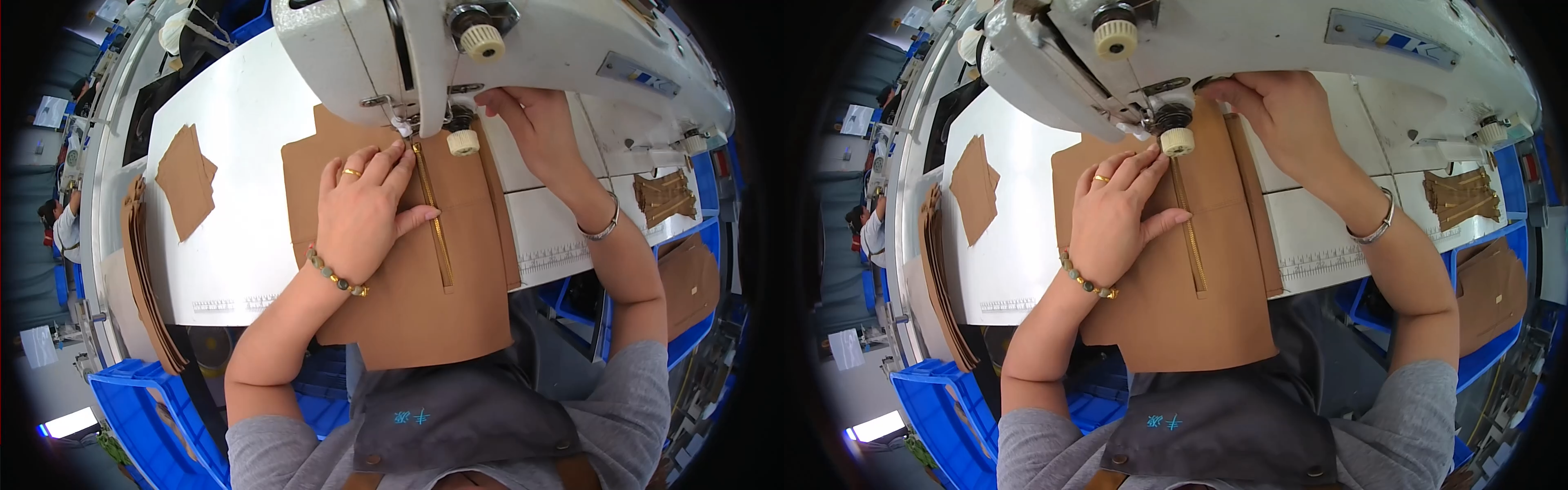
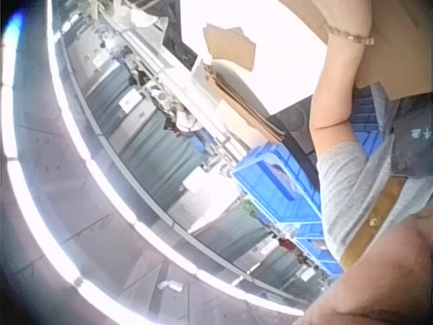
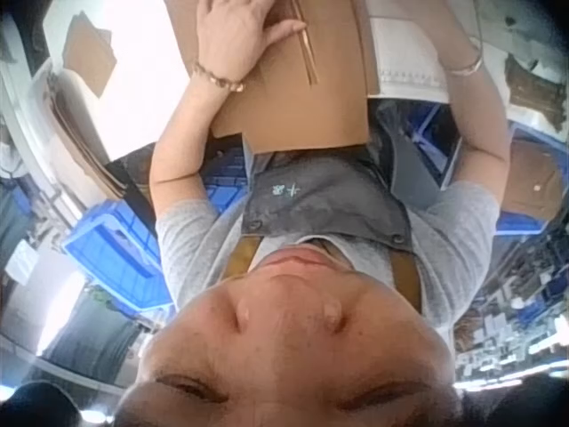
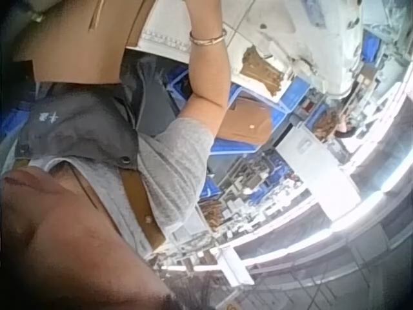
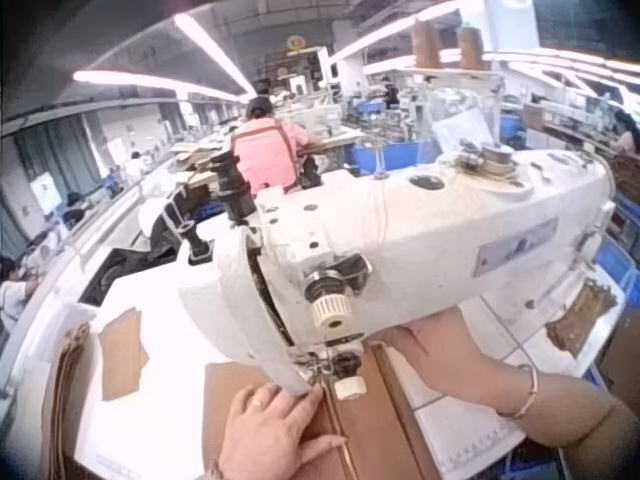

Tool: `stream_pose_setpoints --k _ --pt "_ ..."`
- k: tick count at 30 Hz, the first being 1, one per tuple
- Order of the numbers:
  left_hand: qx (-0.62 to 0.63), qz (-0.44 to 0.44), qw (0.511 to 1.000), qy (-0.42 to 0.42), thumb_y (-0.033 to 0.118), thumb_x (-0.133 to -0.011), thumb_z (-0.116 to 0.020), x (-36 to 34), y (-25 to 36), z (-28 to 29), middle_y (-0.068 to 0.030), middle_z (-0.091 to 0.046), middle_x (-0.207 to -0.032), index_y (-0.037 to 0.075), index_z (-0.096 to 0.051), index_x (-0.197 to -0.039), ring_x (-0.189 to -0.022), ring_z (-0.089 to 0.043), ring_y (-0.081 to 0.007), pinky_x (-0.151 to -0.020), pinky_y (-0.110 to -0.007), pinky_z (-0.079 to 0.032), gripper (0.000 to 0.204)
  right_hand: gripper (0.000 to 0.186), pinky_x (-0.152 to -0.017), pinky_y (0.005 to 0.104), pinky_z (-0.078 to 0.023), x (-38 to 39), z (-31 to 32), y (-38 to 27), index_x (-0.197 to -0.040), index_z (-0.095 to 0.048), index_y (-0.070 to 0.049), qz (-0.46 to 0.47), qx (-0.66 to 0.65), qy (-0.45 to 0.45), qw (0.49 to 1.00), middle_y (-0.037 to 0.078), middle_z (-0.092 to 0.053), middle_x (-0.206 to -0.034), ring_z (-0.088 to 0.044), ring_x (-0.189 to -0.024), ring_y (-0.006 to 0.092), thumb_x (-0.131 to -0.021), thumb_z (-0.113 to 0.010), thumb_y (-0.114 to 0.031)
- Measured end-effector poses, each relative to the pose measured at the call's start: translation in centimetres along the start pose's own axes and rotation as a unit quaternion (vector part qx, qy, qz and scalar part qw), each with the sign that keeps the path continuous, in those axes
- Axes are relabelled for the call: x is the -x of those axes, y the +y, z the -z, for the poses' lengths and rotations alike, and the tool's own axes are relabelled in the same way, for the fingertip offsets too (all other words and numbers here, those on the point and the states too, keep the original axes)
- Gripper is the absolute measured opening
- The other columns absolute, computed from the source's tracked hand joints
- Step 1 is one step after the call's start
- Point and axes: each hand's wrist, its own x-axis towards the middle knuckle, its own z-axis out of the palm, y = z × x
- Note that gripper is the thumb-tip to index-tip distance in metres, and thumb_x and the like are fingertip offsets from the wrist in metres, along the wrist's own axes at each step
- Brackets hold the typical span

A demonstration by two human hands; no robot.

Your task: Sewing a zipper onto a leather or heavy fabric piece using an industrial sewing machine.

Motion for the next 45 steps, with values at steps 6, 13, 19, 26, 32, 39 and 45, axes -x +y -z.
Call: stream_pose_setpoints --k 6,13,19,26,32,39,45 --pt "0.003 0.001 1.0 0.002 0.055 -0.081 -0.076 0.0 -0.1 -0.1 -0.004 -0.066 -0.14 0.007 -0.069 -0.134 -0.129 -0.059 -0.0244 -0.11 -0.045 -0.041 0.072 0.026 -0.08 0.038 -0.055 0.7 0.1 0.2 -0.107 -0.079 -0.01 0.064 0.163 -0.142 0.974 0.008 -0.075 -0.1 -0.07 -0.095 0.0248 -0.094 -0.071 -0.031" --pt "0.068 0.01 0.997 0.036 0.052 -0.077 -0.082 0.5 -0.5 -0.8 -0.0071 -0.068 -0.137 0.006 -0.068 -0.134 -0.127 -0.062 -0.0324 -0.105 -0.043 -0.05 0.075 0.049 -0.111 0.0477 -0.044 3.2 -3.1 0.4 -0.114 -0.075 -0.006 0.235 0.084 -0.183 0.951 0.012 -0.069 -0.12 -0.06 -0.121 0.0313 -0.083 -0.077 -0.044" --pt "0.145 0.034 0.989 0.016 0.048 -0.075 -0.085 0.9 -0.9 -0.5 -0.0116 -0.067 -0.137 0.005 -0.066 -0.135 -0.13 -0.061 -0.0348 -0.106 -0.044 -0.052 0.077 0.054 -0.115 0.0474 -0.042 3.2 -2.8 0.4 -0.118 -0.073 -0.005 0.236 0.096 -0.206 0.945 0.011 -0.069 -0.12 -0.059 -0.122 0.0301 -0.081 -0.078 -0.045" --pt "0.124 0.01 0.992 0.013 0.047 -0.076 -0.083 1.0 -0.6 -0.9 -0.0125 -0.066 -0.138 0.004 -0.064 -0.137 -0.133 -0.059 -0.0347 -0.107 -0.044 -0.052 0.077 0.059 -0.111 0.0454 -0.044 3.1 -2.5 0.1 -0.124 -0.072 -0.004 0.223 0.088 -0.224 0.945 0.009 -0.067 -0.133 -0.06 -0.127 0.0284 -0.083 -0.077 -0.046" --pt "0.094 -0.01 0.995 0.004 0.045 -0.079 -0.081 0.8 -0.3 -0.6 -0.0107 -0.065 -0.141 0.003 -0.064 -0.137 -0.134 -0.058 -0.0341 -0.108 -0.043 -0.051 0.074 0.061 -0.113 0.0461 -0.043 3.3 -2.7 -0.1 -0.125 -0.072 -0.003 0.22 0.101 -0.225 0.944 0.009 -0.067 -0.134 -0.059 -0.128 0.0284 -0.082 -0.077 -0.046" --pt "0.091 -0.015 0.996 -0.015 0.047 -0.08 -0.079 0.3 -0.6 0.2 -0.0091 -0.066 -0.138 0.004 -0.066 -0.135 -0.13 -0.06 -0.0331 -0.105 -0.042 -0.051 0.071 0.059 -0.116 0.0491 -0.04 3.5 -2.9 0.0 -0.12 -0.073 -0.004 0.221 0.103 -0.215 0.946 0.01 -0.07 -0.123 -0.058 -0.124 0.0298 -0.079 -0.08 -0.045" --pt "0.068 -0.025 0.997 -0.003 0.048 -0.08 -0.078 0.0 -1.1 0.0 -0.0084 -0.066 -0.137 0.005 -0.068 -0.134 -0.127 -0.061 -0.0319 -0.105 -0.042 -0.05 0.07 0.062 -0.107 0.0427 -0.046 3.1 -2.5 -0.2 -0.131 -0.069 -0.006 0.189 0.139 -0.251 0.939 0.005 -0.063 -0.146 -0.057 -0.137 0.0265 -0.085 -0.076 -0.046"
